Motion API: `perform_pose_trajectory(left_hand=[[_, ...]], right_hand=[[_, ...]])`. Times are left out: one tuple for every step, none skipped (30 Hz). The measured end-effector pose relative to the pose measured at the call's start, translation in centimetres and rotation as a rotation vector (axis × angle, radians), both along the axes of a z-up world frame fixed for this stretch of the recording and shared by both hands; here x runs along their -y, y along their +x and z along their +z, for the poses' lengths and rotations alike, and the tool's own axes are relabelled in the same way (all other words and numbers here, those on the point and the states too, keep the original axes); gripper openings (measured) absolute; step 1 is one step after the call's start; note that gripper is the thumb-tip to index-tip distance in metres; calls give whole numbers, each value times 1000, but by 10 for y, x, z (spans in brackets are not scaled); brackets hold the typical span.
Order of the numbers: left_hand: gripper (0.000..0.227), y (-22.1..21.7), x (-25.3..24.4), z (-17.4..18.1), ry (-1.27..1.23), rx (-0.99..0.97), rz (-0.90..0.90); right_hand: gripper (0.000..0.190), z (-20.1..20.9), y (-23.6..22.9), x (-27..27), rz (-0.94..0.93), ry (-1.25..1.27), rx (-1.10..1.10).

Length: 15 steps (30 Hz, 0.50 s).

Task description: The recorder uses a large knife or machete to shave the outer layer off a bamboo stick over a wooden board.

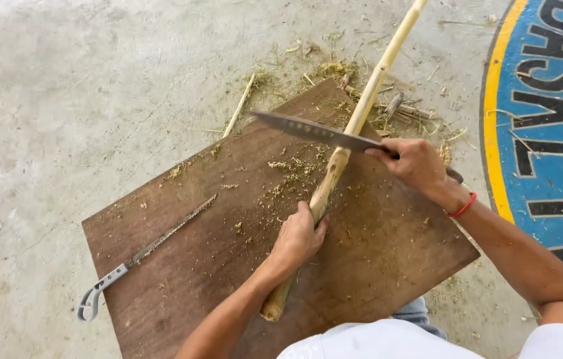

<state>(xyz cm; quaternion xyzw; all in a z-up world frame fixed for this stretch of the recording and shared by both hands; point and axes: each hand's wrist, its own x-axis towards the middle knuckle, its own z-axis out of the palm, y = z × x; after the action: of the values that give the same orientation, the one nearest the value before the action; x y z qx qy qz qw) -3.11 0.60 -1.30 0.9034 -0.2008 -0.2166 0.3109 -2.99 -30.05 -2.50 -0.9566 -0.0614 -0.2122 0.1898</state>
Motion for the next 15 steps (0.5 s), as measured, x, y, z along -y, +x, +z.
perform_pose_trajectory(left_hand=[[45, 2, -1, 9, 2, -3, 7], [43, 4, -1, 18, -13, -117, 23], [41, 6, 0, 26, -28, -231, 33], [41, 3, 0, 24, -25, -235, 34], [39, 4, -1, 22, -24, -221, 7], [38, 4, -2, 21, -23, -206, -20], [38, 5, -3, 20, -20, -205, -16], [39, 5, -4, 20, -25, -201, -6], [39, 4, -2, 19, -35, -198, -5], [39, 5, 1, 24, -37, -199, -8], [40, 4, 1, 28, -7, -238, 7], [40, 2, 1, 33, 23, -276, 22], [40, 0, -2, 33, 20, -272, 27], [42, 0, -6, 32, 16, -219, 16], [43, 3, -6, 32, 10, -161, -5]], right_hand=[[41, -7, 10, 9, 7, 2, -3], [37, -14, 20, 18, -18, 64, -126], [36, -21, 29, 28, -49, 127, -249], [36, -22, 38, 37, -49, 129, -253], [38, -20, 54, 44, -82, 162, -213], [41, -18, 71, 52, -116, 195, -174], [41, -21, 85, 63, -111, 198, -174], [42, -24, 98, 74, -175, 180, -183], [44, -27, 109, 89, -246, 156, -192], [44, -30, 120, 102, -249, 154, -192], [45, -35, 129, 112, -304, 134, -160], [45, -40, 138, 121, -358, 114, -128], [45, -31, 131, 111, -353, 112, -124], [44, -22, 123, 102, -344, 93, -131], [44, -11, 116, 97, -346, 72, -131]])
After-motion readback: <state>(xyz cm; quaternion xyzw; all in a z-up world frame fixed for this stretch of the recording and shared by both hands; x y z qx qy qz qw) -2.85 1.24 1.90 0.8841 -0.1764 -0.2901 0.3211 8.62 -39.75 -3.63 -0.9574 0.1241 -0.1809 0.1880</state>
